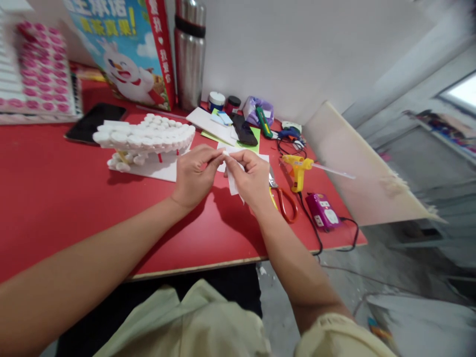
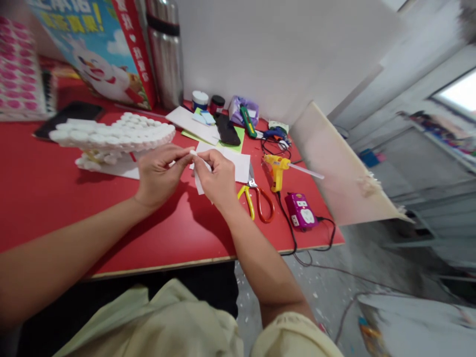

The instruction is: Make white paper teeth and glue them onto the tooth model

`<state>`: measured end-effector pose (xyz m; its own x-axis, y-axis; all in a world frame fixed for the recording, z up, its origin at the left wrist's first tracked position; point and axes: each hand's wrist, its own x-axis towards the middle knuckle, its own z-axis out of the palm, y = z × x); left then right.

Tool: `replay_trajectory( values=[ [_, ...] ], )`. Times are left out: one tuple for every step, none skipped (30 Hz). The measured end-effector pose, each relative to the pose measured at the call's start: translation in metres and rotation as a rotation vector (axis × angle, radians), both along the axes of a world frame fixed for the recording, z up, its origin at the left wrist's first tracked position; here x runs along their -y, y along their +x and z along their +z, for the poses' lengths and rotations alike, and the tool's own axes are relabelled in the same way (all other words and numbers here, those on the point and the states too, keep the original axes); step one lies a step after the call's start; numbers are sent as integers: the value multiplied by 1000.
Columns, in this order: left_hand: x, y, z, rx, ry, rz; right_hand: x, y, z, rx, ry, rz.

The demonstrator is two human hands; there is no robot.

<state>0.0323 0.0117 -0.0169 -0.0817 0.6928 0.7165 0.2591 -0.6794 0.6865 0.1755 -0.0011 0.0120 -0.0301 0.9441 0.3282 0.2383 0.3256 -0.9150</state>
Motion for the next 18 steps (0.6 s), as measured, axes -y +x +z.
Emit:
replay_trajectory(
  values=[
    [1, 1, -1, -13, 10, -4, 0, 1, 0, 7, 11, -8],
    [2, 2, -1, -24, 14, -16, -1, 3, 0, 16, 26, -14],
    [4, 2, 0, -32, 8, -33, -2, 5, 0, 27, 42, -15],
    [5, 2, 2, -31, -10, -52, -2, 8, 1, 43, 52, -6],
    [6, 1, 4, -16, -44, -75, -3, 11, 3, 62, 54, 14],
    [6, 0, 7, 16, -99, -102, -3, 15, 5, 83, 44, 43],
    [6, -2, 9, 61, -176, -139, -3, 18, 6, 103, 27, 74],
    [5, -4, 12, 111, -270, -188, -3, 22, 8, 117, 4, 107],
    [4, -7, 14, 156, -375, -246, -3, 25, 10, 124, -18, 137],
    [3, -9, 16, 189, -472, -311, -3, 27, 11, 123, -35, 159],
    [2, -12, 18, 208, -547, -368, -3, 29, 12, 119, -47, 175],
    [1, -14, 19, 215, -598, -411, -3, 30, 13, 114, -52, 186],
    [-1, -16, 20, 210, -621, -439, -3, 30, 13, 111, -51, 192],
    [-1, -17, 20, 197, -621, -453, -3, 30, 13, 110, -49, 196],
    [-2, -18, 20, 177, -602, -457, -3, 29, 13, 111, -46, 196],
    [-2, -18, 20, 152, -571, -454, -4, 29, 13, 110, -42, 196],
    [-2, -18, 21, 127, -536, -446, -4, 28, 12, 109, -38, 196],
    [-1, -17, 21, 106, -503, -434, -4, 27, 11, 106, -39, 193]
  ],
)
